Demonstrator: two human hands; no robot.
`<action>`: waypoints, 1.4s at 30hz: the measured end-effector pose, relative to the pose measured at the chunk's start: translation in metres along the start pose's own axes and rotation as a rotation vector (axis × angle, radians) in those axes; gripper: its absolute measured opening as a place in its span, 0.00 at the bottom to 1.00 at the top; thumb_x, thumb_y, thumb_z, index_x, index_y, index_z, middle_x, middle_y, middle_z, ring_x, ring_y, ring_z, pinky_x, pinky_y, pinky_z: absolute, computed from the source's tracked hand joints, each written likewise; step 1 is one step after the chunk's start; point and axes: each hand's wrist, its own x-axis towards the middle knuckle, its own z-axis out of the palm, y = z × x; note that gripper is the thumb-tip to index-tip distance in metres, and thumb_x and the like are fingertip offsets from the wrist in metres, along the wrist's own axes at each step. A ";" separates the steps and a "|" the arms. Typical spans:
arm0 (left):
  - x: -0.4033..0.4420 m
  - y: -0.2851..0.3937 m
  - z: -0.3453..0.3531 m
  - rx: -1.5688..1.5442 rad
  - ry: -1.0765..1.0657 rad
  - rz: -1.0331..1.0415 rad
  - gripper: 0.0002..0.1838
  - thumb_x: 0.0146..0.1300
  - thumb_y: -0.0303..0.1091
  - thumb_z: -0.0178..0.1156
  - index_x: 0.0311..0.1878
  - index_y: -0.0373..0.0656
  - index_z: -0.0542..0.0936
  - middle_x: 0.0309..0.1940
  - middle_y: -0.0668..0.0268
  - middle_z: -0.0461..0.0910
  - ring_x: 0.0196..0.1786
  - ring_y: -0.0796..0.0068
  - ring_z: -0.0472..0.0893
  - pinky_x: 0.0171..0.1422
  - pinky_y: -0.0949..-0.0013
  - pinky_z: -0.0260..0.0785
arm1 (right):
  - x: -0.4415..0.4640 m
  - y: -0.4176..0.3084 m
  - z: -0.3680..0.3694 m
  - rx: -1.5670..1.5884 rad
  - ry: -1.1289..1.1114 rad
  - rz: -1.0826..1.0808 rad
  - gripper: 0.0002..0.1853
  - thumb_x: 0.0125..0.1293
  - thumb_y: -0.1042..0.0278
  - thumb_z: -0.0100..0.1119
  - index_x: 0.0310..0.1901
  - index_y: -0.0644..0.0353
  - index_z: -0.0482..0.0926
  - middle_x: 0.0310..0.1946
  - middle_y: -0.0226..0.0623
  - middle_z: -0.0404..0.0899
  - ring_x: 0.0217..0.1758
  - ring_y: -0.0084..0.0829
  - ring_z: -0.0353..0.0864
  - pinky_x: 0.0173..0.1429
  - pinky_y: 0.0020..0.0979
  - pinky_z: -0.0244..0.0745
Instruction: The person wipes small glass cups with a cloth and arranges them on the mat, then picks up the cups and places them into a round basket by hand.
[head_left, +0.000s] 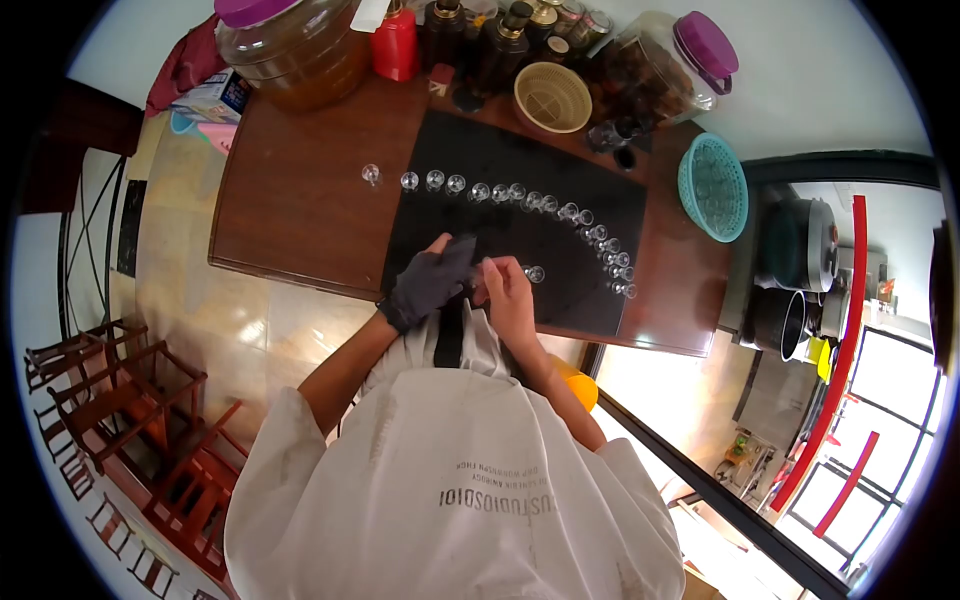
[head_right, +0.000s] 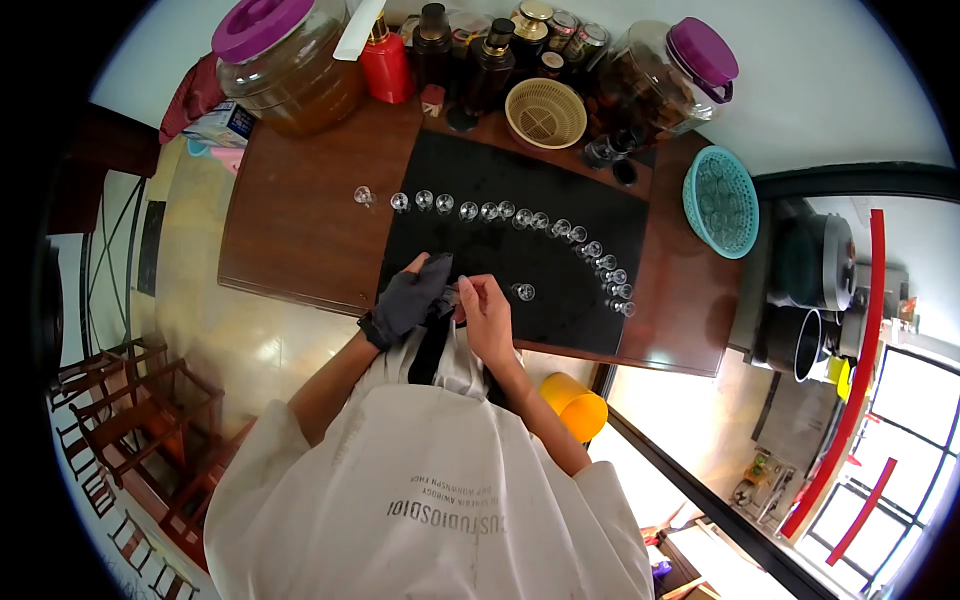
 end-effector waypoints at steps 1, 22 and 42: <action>0.002 0.004 0.000 -0.087 -0.039 -0.232 0.14 0.64 0.36 0.55 0.48 0.38 0.72 0.33 0.54 0.77 0.34 0.57 0.81 0.34 0.63 0.71 | 0.000 0.000 0.000 0.000 0.003 -0.001 0.06 0.70 0.71 0.55 0.41 0.66 0.73 0.31 0.31 0.76 0.30 0.18 0.75 0.36 0.21 0.72; -0.009 -0.050 0.004 0.020 0.024 0.139 0.21 0.58 0.27 0.58 0.57 0.36 0.72 0.40 0.54 0.81 0.39 0.58 0.82 0.43 0.65 0.75 | -0.008 -0.018 0.010 -0.476 -0.164 -0.456 0.15 0.56 0.75 0.68 0.44 0.61 0.75 0.31 0.35 0.74 0.32 0.30 0.76 0.38 0.27 0.74; -0.001 -0.026 -0.016 -0.049 -0.270 -0.051 0.43 0.44 0.31 0.68 0.67 0.35 0.62 0.40 0.56 0.81 0.41 0.55 0.81 0.50 0.62 0.72 | -0.003 0.018 -0.017 -0.148 -0.172 -0.139 0.15 0.59 0.77 0.65 0.48 0.62 0.75 0.41 0.34 0.80 0.42 0.22 0.79 0.46 0.24 0.76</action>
